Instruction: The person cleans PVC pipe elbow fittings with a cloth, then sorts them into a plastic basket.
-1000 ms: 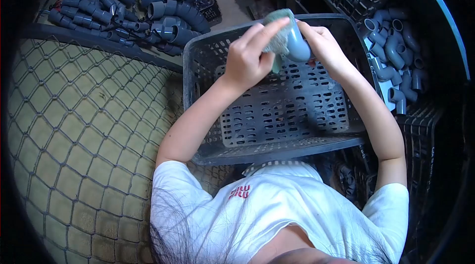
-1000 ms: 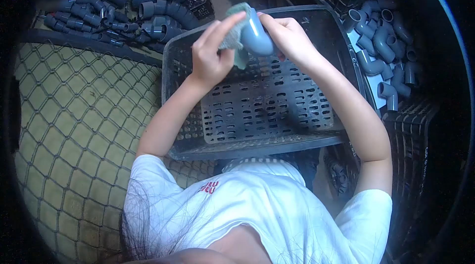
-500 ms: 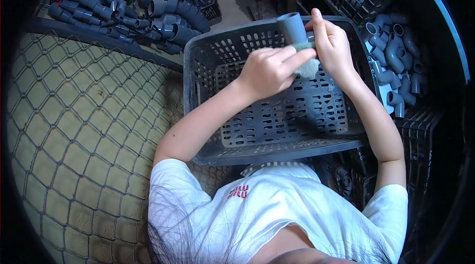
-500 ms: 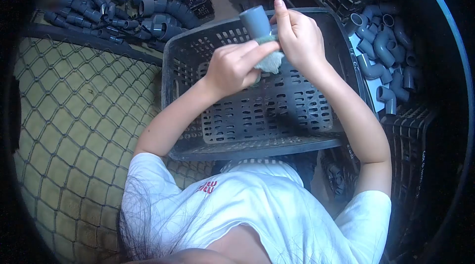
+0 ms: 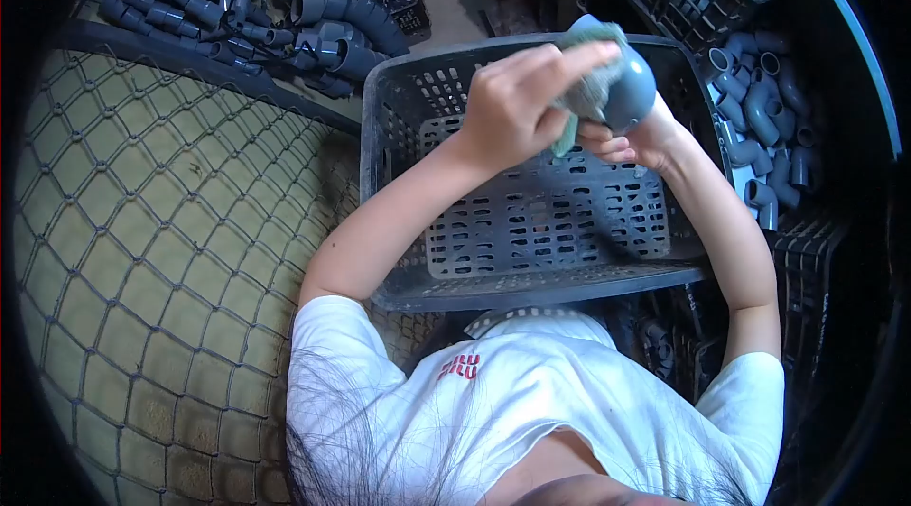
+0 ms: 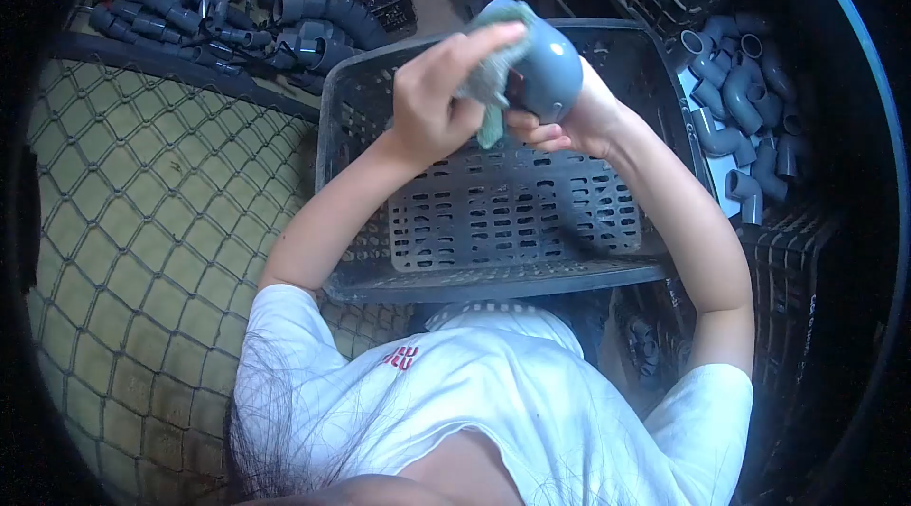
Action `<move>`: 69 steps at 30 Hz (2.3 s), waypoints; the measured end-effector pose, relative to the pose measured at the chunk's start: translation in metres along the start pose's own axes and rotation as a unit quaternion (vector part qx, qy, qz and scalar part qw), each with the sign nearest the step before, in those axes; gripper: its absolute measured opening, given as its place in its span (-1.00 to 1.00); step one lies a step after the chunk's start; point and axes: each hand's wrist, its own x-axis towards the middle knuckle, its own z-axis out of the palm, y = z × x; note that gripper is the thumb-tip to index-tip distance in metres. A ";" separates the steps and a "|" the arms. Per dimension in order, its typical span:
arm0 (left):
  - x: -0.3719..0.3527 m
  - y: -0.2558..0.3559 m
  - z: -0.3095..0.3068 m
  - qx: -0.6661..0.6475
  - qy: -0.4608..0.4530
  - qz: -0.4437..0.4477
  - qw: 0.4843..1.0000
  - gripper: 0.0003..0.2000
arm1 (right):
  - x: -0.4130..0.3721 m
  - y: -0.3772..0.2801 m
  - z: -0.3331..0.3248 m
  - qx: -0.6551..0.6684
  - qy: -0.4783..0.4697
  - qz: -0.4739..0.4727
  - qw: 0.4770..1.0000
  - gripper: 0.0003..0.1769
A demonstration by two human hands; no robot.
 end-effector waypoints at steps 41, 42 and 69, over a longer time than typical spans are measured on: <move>0.009 0.071 -0.008 -0.318 -0.401 -0.334 0.792 -0.44 | -0.192 0.064 0.062 -0.294 0.353 -0.427 0.779 -0.82; 0.013 0.071 -0.005 -0.283 -0.420 -0.291 0.812 -0.43 | -0.215 0.068 0.064 -0.318 0.384 -0.445 0.744 -0.81; -0.043 0.097 0.015 -0.410 -0.550 -0.312 0.657 -0.39 | -0.369 0.079 0.002 -0.594 0.743 -0.182 0.249 -0.69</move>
